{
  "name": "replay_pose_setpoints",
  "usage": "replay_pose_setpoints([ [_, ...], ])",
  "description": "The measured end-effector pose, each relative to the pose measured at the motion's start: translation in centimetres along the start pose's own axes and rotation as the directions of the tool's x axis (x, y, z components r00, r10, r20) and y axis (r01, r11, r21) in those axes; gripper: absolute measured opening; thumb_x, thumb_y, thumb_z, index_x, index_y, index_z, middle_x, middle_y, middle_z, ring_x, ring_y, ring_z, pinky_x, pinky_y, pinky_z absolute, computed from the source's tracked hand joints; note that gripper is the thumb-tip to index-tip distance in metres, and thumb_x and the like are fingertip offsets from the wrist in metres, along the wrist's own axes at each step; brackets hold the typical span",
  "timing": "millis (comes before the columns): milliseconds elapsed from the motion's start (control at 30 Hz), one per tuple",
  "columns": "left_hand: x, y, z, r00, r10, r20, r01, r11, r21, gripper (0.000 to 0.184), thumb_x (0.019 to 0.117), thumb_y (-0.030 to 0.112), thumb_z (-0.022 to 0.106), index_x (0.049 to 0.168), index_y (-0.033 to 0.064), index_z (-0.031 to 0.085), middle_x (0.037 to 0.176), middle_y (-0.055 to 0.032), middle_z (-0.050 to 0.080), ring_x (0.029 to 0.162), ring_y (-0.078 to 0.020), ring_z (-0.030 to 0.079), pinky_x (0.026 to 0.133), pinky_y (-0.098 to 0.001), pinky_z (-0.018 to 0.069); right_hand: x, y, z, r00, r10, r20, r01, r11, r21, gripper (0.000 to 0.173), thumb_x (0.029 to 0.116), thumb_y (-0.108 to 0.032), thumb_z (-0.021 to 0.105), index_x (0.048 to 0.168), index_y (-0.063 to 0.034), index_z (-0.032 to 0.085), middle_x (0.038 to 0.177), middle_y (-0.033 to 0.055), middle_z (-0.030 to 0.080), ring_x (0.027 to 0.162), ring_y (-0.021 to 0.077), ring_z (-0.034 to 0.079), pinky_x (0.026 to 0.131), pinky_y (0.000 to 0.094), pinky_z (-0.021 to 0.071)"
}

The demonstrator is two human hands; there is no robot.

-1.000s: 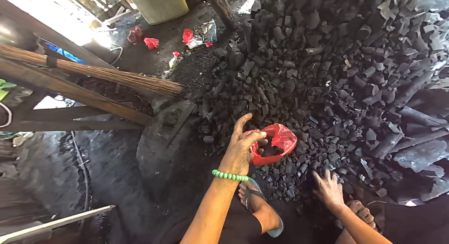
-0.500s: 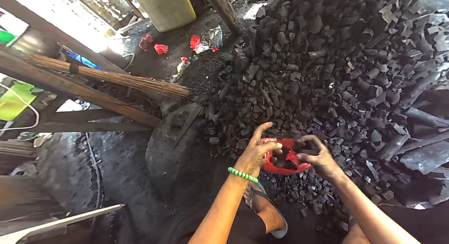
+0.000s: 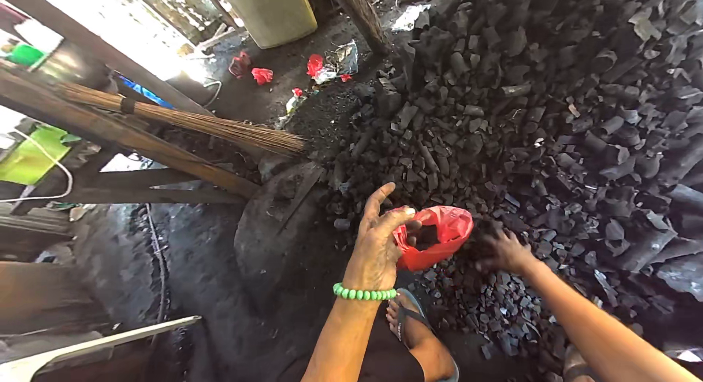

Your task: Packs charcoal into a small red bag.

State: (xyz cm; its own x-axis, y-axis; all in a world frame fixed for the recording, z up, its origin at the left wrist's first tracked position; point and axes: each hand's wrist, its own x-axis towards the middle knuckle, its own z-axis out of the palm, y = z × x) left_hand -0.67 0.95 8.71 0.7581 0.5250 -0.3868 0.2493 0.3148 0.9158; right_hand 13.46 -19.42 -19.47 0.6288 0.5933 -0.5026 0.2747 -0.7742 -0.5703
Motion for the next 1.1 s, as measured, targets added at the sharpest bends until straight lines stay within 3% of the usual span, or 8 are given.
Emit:
replay_pose_setpoints([
  [33, 0.1, 0.0, 0.0, 1.0, 0.01, 0.004, -0.01, 1.0, 0.007, 0.053, 0.1, 0.011, 0.051, 0.151, 0.0206, 0.041, 0.105, -0.0103, 0.064, 0.078, -0.0142, 0.065, 0.065, -0.0262, 0.0545, -0.6, 0.1, 2.1, 0.995, 0.056, 0.079, -0.045, 0.99, -0.132, 0.095, 0.0757, -0.053, 0.087, 0.156, -0.0252, 0.045, 0.17, 0.0244, 0.011, 0.154, 0.0547, 0.003, 0.108, 0.0873, 0.0085],
  [100, 0.3, -0.2, -0.1, 0.999, 0.031, 0.012, -0.031, 0.999, 0.024, 0.053, 0.099, 0.009, 0.051, 0.15, 0.0214, 0.042, 0.106, -0.0102, 0.064, 0.077, -0.0135, 0.065, 0.064, -0.0252, 0.0547, -2.0, -0.1, 5.3, 0.986, 0.131, 0.1, -0.095, 0.948, -0.302, 0.107, 0.071, -0.056, 0.088, 0.16, -0.0414, 0.032, 0.172, 0.0196, -0.007, 0.154, 0.0538, -0.008, 0.105, 0.0899, 0.0038],
  [533, 0.6, -0.1, -1.4, 0.996, 0.011, -0.083, -0.01, 1.0, 0.013, 0.05, 0.1006, 0.013, 0.05, 0.149, 0.0209, 0.042, 0.1, -0.0107, 0.065, 0.072, -0.0133, 0.067, 0.058, -0.0232, 0.0545, -3.0, 3.7, 3.7, 0.962, 0.098, 0.256, -0.012, 0.948, -0.318, 0.069, 0.0889, -0.018, 0.078, 0.151, -0.0308, 0.05, 0.163, 0.0299, 0.023, 0.14, 0.0544, 0.038, 0.101, 0.0649, 0.047],
  [700, 0.7, -1.1, -0.8, 0.995, -0.048, 0.091, 0.033, 0.988, 0.153, 0.055, 0.099, 0.014, 0.052, 0.152, 0.0194, 0.038, 0.106, -0.011, 0.066, 0.076, -0.0136, 0.065, 0.061, -0.0252, 0.0533, -3.5, 3.8, 0.9, 0.993, -0.085, 0.078, 0.058, 0.951, 0.303, 0.065, 0.0819, -0.005, 0.081, 0.142, -0.0131, 0.058, 0.14, 0.0293, 0.051, 0.124, 0.0438, 0.054, 0.101, 0.0581, 0.0473],
  [800, 0.8, -2.6, -0.2, 0.966, -0.079, 0.247, 0.021, 0.974, 0.227, 0.06, 0.097, 0.01, 0.057, 0.153, 0.0162, 0.036, 0.106, -0.0103, 0.066, 0.077, -0.0137, 0.064, 0.065, -0.0278, 0.0547, -5.7, 0.1, -2.7, 0.979, -0.198, -0.044, 0.157, 0.601, 0.784, 0.058, 0.0764, -0.009, 0.072, 0.132, -0.0138, 0.057, 0.113, 0.0055, 0.068, 0.093, 0.0151, 0.068, 0.076, 0.0327, 0.0592],
  [900, 0.8, -3.5, 0.4, 0.921, -0.107, 0.375, 0.003, 0.964, 0.267, 0.068, 0.0925, 0.009, 0.059, 0.155, 0.0163, 0.034, 0.109, -0.0096, 0.065, 0.082, -0.0121, 0.064, 0.068, -0.026, 0.0536, -7.2, -3.9, -6.4, 0.902, -0.429, -0.039, 0.213, 0.366, 0.906, 0.059, 0.0691, -0.023, 0.084, 0.123, -0.026, 0.061, 0.104, -0.0027, 0.072, 0.086, 0.0079, 0.069, 0.072, 0.0252, 0.0595],
  [1000, 0.5, -3.1, 1.0, 0.88, -0.115, 0.462, 0.014, 0.976, 0.217, 0.07, 0.0915, 0.008, 0.058, 0.156, 0.0165, 0.032, 0.11, -0.0094, 0.065, 0.082, -0.0112, 0.064, 0.067, -0.0247, 0.0538, -6.8, -8.2, -7.4, 0.807, -0.584, 0.087, 0.332, 0.571, 0.751, 0.056, 0.0716, -0.021, 0.082, 0.124, -0.0192, 0.063, 0.104, -0.0001, 0.073, 0.09, 0.01, 0.07, 0.076, 0.0283, 0.0593],
  [1100, 0.2, -2.5, 1.3, 0.859, -0.102, 0.502, 0.05, 0.992, 0.115, 0.071, 0.089, 0.009, 0.056, 0.155, 0.0195, 0.033, 0.11, -0.0077, 0.067, 0.081, -0.0105, 0.066, 0.065, -0.0239, 0.0552, -6.4, -12.6, -5.9, 0.888, -0.421, 0.186, 0.421, 0.906, 0.041, 0.058, 0.0835, -0.01, 0.08, 0.138, -0.0103, 0.062, 0.143, 0.0211, 0.055, 0.131, 0.0395, 0.052, 0.105, 0.0591, 0.0436],
])
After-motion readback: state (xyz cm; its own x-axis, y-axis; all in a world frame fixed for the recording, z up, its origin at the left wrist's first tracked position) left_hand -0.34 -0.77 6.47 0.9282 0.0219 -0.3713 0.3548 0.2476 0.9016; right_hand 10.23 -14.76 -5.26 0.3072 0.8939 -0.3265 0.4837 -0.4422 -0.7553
